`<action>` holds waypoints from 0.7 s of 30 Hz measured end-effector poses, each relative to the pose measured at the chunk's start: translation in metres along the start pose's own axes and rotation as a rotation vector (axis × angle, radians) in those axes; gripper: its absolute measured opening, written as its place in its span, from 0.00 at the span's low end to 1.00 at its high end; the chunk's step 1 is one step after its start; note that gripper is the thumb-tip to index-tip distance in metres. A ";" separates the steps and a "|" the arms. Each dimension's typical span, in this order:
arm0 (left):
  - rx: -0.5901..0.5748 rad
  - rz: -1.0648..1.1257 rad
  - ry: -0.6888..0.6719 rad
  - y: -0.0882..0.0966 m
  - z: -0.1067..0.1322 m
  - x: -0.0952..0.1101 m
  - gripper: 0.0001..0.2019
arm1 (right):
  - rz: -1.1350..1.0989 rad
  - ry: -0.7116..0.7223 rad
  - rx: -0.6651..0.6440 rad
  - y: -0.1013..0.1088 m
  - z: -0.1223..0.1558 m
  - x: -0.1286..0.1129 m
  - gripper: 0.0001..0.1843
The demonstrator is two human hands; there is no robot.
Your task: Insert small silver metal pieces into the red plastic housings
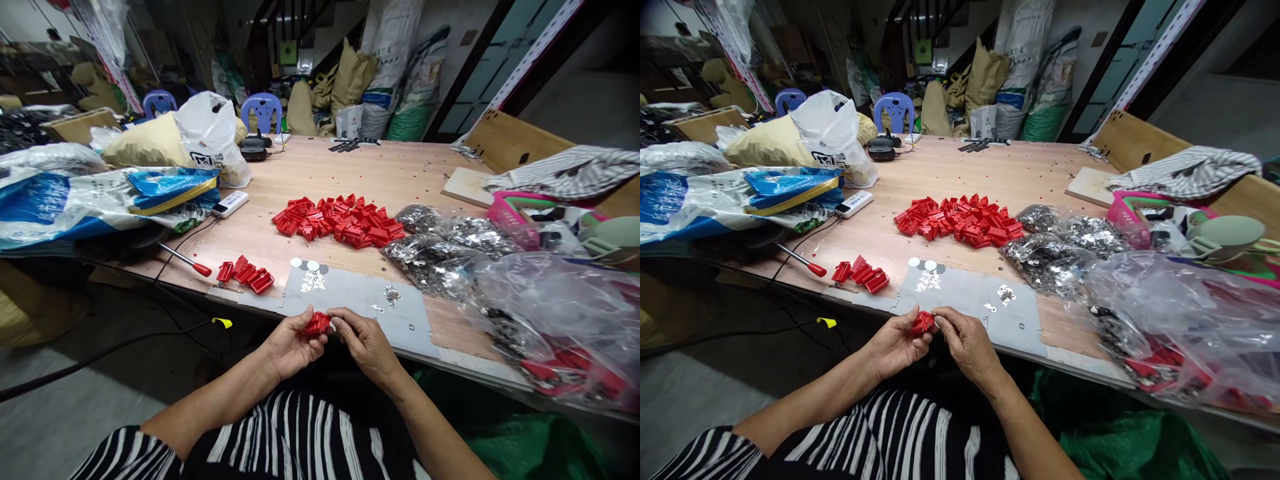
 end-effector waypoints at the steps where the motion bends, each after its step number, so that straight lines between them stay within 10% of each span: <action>1: -0.002 0.011 -0.003 0.000 0.000 0.000 0.15 | 0.001 0.003 -0.003 0.001 0.000 0.000 0.18; 21: -0.035 0.139 -0.056 0.000 0.001 0.001 0.15 | 0.172 0.028 -0.023 -0.002 -0.003 -0.009 0.17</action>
Point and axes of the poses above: each hand's wrist, its own z-axis away from the middle knuckle, its own y-axis out of the back of the hand, x = y × z, the point moved 1 cm from there along -z, towards the middle knuckle, and after that the axes turned 10 degrees about -z, right-handed, at the moved point
